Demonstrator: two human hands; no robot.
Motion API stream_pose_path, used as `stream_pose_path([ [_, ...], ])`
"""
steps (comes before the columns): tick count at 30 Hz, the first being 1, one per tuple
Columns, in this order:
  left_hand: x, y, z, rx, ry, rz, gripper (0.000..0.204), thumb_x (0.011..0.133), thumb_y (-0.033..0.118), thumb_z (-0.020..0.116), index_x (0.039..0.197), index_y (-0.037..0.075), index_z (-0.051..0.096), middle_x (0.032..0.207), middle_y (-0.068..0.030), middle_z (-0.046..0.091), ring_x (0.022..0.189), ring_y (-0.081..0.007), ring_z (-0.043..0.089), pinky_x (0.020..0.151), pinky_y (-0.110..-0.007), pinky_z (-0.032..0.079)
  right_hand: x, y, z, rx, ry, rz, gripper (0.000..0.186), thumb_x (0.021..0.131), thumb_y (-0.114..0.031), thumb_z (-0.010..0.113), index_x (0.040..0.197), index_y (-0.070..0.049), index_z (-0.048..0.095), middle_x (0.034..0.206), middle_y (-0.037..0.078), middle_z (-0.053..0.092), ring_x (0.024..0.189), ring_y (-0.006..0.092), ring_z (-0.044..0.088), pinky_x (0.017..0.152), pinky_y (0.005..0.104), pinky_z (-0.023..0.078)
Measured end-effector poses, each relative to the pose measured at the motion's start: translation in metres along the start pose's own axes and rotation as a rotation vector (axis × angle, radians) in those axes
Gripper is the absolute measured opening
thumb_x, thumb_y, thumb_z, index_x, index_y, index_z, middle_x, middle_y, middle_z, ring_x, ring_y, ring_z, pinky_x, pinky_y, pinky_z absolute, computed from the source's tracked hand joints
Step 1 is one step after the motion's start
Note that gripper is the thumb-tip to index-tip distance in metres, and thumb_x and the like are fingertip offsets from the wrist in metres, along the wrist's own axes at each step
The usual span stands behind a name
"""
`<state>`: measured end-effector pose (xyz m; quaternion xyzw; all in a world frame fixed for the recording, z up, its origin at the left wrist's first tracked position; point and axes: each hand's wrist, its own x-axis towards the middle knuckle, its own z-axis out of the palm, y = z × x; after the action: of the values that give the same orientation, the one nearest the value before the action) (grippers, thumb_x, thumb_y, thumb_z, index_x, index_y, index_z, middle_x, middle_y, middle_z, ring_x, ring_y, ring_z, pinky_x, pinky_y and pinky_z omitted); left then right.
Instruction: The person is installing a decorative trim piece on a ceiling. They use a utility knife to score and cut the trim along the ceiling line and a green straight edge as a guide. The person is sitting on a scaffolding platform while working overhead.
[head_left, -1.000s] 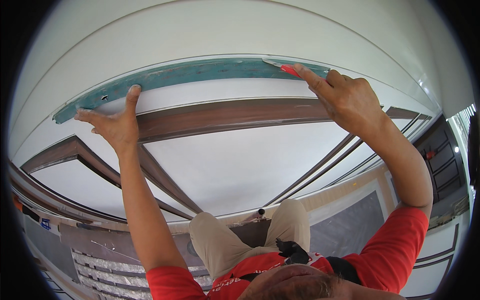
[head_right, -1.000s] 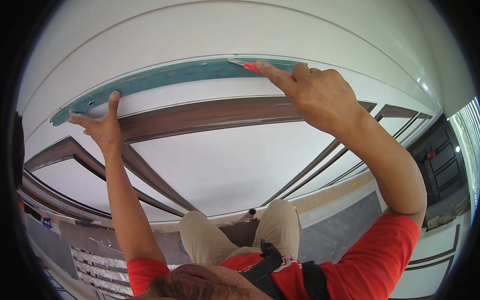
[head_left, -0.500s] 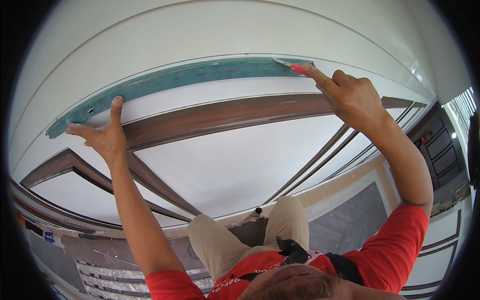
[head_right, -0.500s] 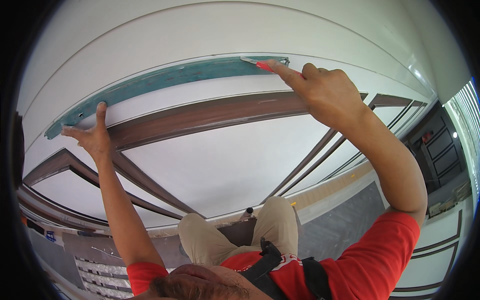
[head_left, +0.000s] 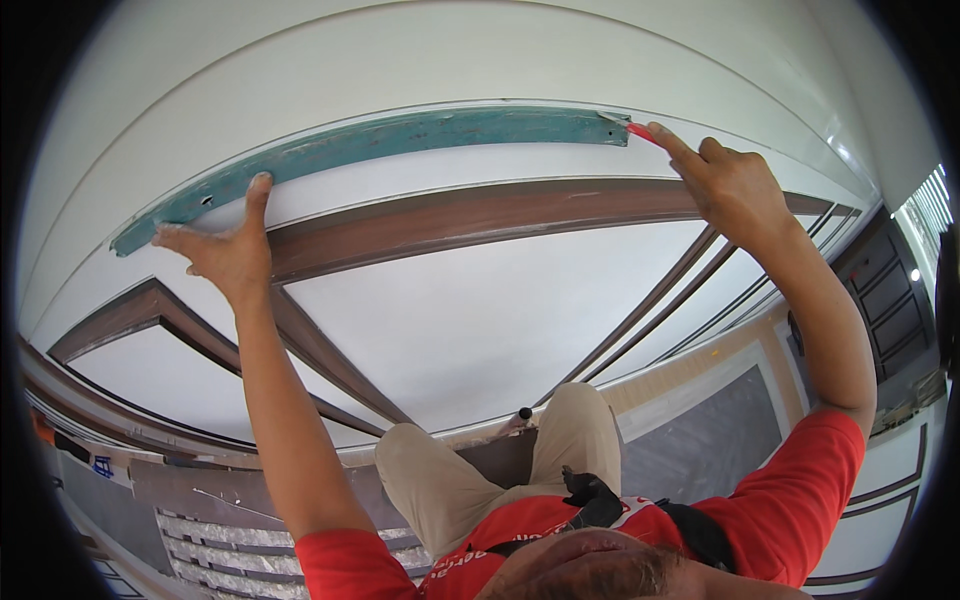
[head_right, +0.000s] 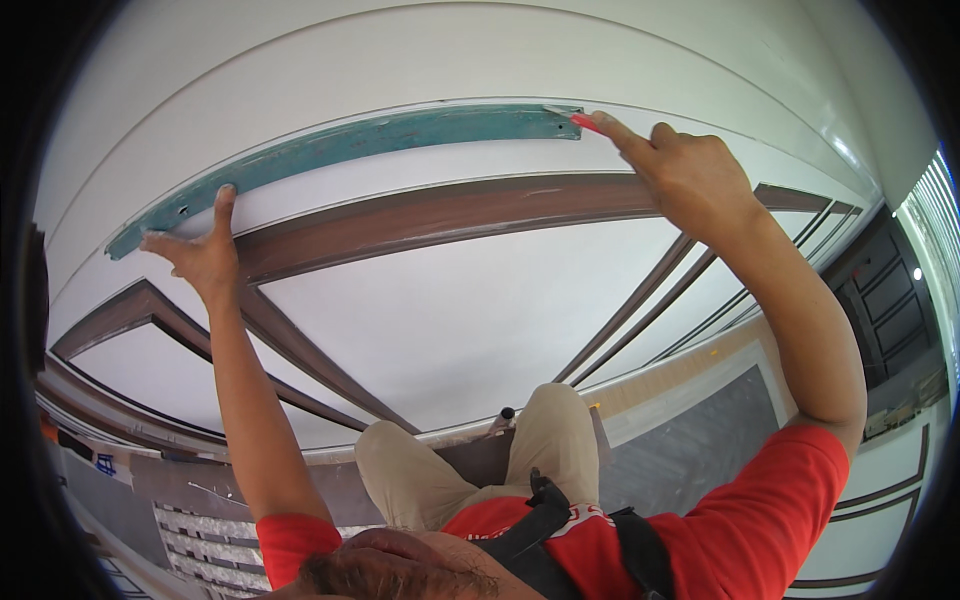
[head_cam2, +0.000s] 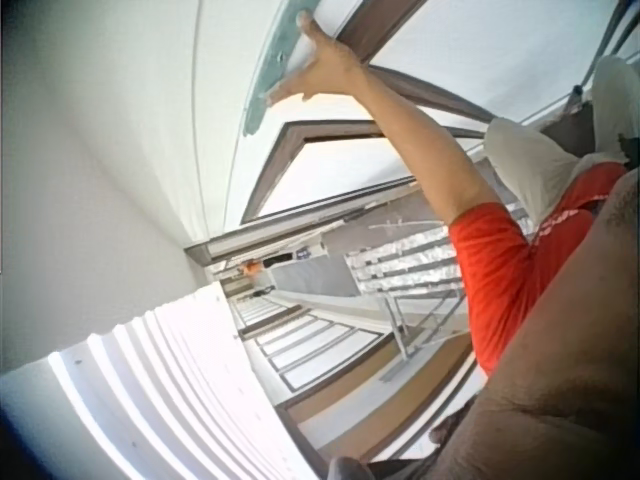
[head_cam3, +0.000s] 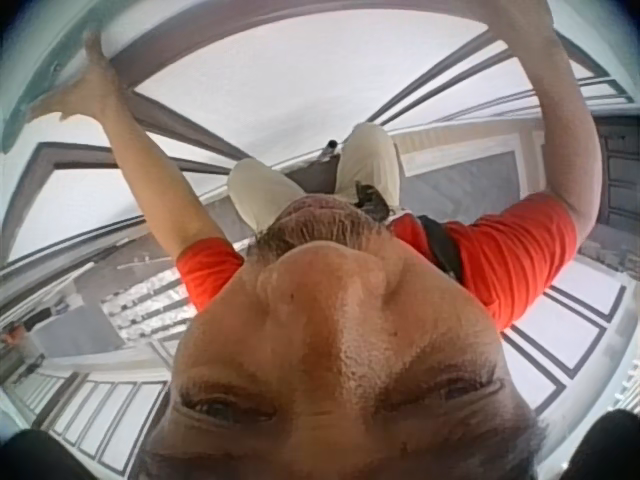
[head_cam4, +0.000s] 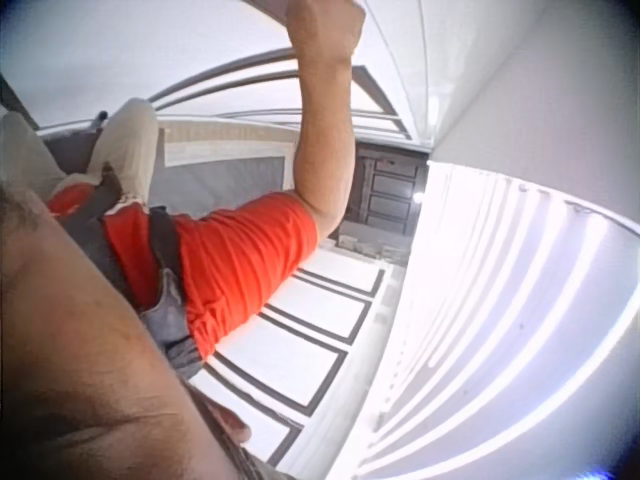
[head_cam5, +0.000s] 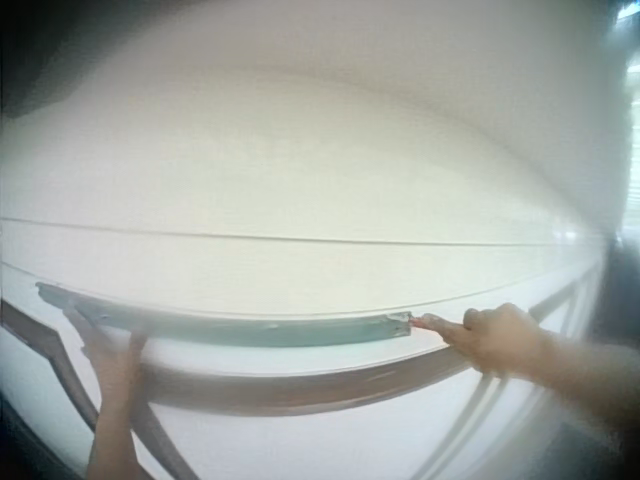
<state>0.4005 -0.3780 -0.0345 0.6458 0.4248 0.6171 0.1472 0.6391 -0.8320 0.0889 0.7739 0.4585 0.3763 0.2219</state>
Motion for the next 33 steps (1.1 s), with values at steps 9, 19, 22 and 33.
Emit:
stream_pose_path([
  [9,-0.008,0.001,-0.012,0.012,-0.037,-0.006,0.156,0.064,0.086,0.075,0.157,-0.015,0.0,0.167,-0.0328,0.001,0.158,-0.0399,-0.002,0.126,-0.059,0.003,0.058,-0.089,-0.059,0.327,0.405,-0.179,0.061,0.096,-0.017,0.068,0.153,-0.021,0.047,0.08,0.01,0.065,0.059,0.0243,0.065,0.049,0.0352,0.052],
  [19,-0.006,0.013,-0.024,-0.055,-0.083,0.003,0.133,0.078,0.063,0.077,0.156,-0.017,0.005,0.165,-0.0368,0.004,0.157,-0.0449,-0.001,0.119,-0.071,0.013,0.228,-0.264,-0.164,0.545,0.557,-0.359,0.044,0.097,-0.022,0.062,0.14,-0.013,0.058,0.08,0.014,0.071,0.07,0.0293,0.071,0.06,0.0395,0.056],
  [22,-0.008,0.011,-0.025,-0.071,-0.117,-0.019,0.124,0.081,0.044,0.08,0.156,-0.016,0.002,0.165,-0.0363,0.003,0.158,-0.044,-0.003,0.119,-0.071,0.009,0.247,-0.288,-0.173,0.514,0.473,-0.382,0.045,0.099,-0.025,0.062,0.142,-0.012,0.057,0.078,0.014,0.071,0.069,0.0284,0.072,0.061,0.0377,0.057],
  [33,-0.008,0.016,-0.018,-0.099,-0.078,-0.039,0.139,0.072,0.053,0.087,0.157,-0.015,-0.001,0.164,-0.0389,0.001,0.156,-0.0493,-0.002,0.118,-0.073,0.01,0.242,-0.27,-0.168,0.405,0.4,-0.409,0.053,0.089,-0.014,0.065,0.142,-0.01,0.056,0.08,0.014,0.073,0.074,0.0294,0.073,0.064,0.0402,0.058],
])
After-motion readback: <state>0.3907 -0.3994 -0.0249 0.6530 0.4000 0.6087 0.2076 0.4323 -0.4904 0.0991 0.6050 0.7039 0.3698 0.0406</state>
